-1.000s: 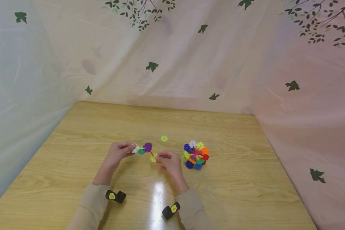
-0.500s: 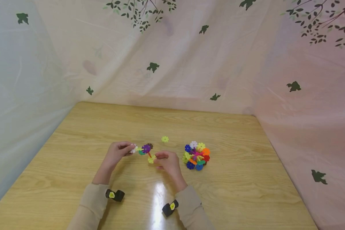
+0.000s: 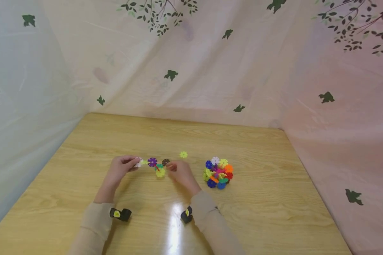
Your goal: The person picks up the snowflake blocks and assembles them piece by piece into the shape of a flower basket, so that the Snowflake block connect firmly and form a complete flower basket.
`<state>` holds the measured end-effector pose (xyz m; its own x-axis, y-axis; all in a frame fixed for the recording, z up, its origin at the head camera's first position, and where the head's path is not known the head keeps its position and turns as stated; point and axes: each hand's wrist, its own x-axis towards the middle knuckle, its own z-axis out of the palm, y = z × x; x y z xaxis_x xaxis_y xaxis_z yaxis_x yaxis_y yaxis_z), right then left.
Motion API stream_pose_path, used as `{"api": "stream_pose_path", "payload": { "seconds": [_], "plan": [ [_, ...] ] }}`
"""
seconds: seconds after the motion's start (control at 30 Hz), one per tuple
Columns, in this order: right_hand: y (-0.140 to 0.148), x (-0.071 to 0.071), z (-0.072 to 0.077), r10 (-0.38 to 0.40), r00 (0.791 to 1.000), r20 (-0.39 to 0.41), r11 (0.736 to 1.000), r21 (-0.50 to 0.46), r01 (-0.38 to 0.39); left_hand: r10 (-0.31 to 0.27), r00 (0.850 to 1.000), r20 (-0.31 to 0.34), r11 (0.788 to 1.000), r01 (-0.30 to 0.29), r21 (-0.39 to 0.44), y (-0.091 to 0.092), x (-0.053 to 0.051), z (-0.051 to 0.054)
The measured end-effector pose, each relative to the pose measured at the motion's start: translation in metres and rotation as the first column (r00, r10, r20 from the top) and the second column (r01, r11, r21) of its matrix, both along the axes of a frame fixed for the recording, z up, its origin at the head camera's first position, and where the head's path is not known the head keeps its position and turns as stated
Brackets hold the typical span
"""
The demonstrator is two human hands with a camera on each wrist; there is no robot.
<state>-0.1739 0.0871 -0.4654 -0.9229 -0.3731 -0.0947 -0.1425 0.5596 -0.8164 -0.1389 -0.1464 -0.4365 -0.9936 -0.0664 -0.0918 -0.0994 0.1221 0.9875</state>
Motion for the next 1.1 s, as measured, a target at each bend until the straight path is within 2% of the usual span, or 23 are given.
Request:
{"api": "stream_pose_path", "payload": {
  "seconds": [0.1,0.2,0.37,0.5,0.6,0.7,0.8,0.87,0.97,1.1],
  "plan": [
    [-0.013,-0.009,0.002,0.154,0.983,-0.105,0.979,0.152,-0.137,0.025,1.0,0.005,1.0,-0.025,0.002,-0.01,0.003,0.002],
    [-0.022,-0.014,0.002,0.246,0.955,-0.166,0.938,0.291,-0.191,0.043,0.999,0.01,0.999,-0.043,-0.01,-0.016,0.005,0.004],
    [-0.03,-0.016,0.007,0.26,0.952,-0.163,0.892,0.417,-0.173,0.05,0.999,0.0,0.999,-0.05,-0.005,-0.024,0.008,0.006],
    [-0.029,-0.012,0.011,0.248,0.956,-0.157,0.879,0.451,-0.154,0.055,0.998,0.008,0.998,-0.055,0.01,-0.027,0.009,0.004],
    [-0.023,-0.007,0.015,0.235,0.962,-0.138,0.894,0.419,-0.158,0.076,0.997,0.014,0.997,-0.077,0.028,-0.026,0.008,0.004],
    [-0.012,-0.001,0.016,0.208,0.971,-0.113,0.923,0.352,-0.157,0.091,0.996,0.019,0.995,-0.091,0.037,-0.02,0.006,0.005],
    [0.0,0.007,0.013,0.15,0.988,-0.042,0.97,0.201,-0.138,0.1,0.995,0.024,0.995,-0.1,0.024,-0.011,0.004,0.006],
    [0.007,0.013,0.011,0.107,0.994,0.019,0.991,0.084,-0.108,0.096,0.995,0.023,0.995,-0.096,0.016,-0.004,0.002,0.007],
    [0.014,0.024,0.009,0.078,0.991,0.107,0.996,-0.055,-0.073,0.085,0.996,0.032,0.995,-0.087,0.041,0.007,0.001,0.009],
    [0.013,0.038,0.008,0.077,0.98,0.183,0.981,-0.192,-0.041,0.064,0.997,0.042,0.99,-0.069,0.123,0.023,0.0,0.011]
  ]
}}
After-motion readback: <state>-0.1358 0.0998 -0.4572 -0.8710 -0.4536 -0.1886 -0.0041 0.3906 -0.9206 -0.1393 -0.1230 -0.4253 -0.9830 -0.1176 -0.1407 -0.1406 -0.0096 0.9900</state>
